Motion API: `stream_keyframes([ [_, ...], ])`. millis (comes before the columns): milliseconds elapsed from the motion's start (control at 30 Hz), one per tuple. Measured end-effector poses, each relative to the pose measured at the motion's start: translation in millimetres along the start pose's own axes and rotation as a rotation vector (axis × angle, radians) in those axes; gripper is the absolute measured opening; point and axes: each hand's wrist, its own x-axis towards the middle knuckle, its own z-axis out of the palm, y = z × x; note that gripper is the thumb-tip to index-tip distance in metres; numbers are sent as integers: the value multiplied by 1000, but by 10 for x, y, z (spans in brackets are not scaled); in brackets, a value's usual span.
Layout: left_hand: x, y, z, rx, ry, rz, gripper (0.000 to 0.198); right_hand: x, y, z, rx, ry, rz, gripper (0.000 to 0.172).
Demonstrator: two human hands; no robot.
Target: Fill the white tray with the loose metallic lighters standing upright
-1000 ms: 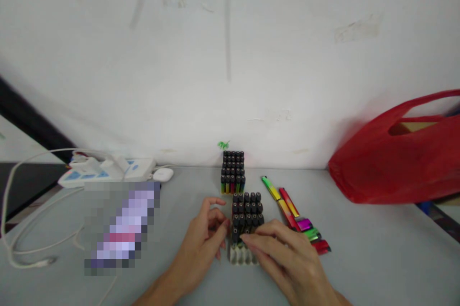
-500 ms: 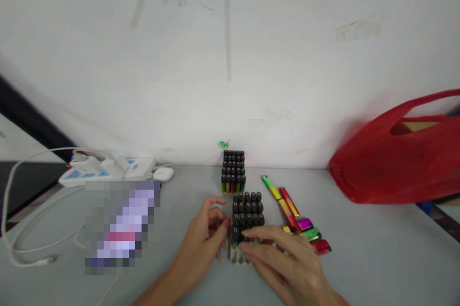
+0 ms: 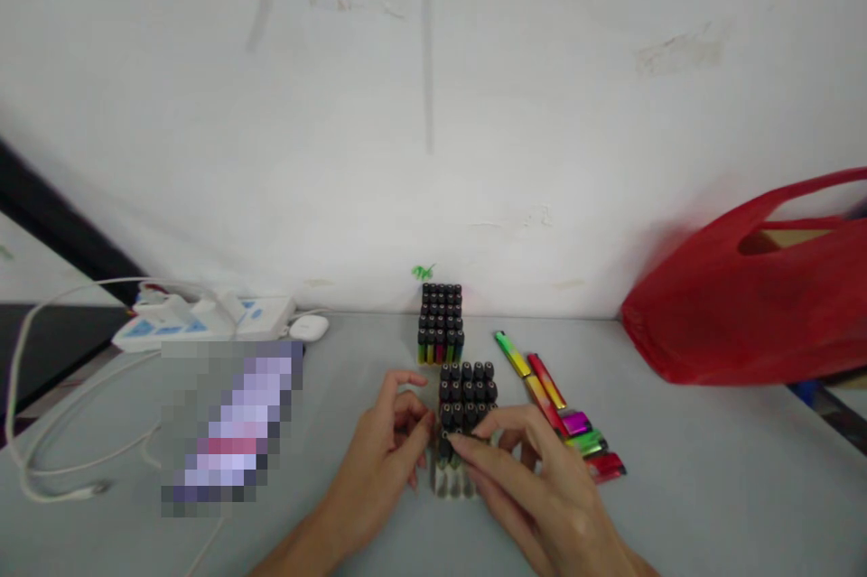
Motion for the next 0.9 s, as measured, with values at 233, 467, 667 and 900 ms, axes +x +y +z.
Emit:
stream_keyframes([
  [233,1,9,10,4,15,-27,39,-45,181,-38,-356,95,359,22],
  [467,4,1,10,-13,15,-20,39,18,378,-190,-840,-292,730,23],
  [667,10,-16,14,-7,20,-15,36,58,371,-227,-812,-421,819,23],
  [900,-30,27,12,14,79,18,32,40,403,-213,-713,-364,807,24],
])
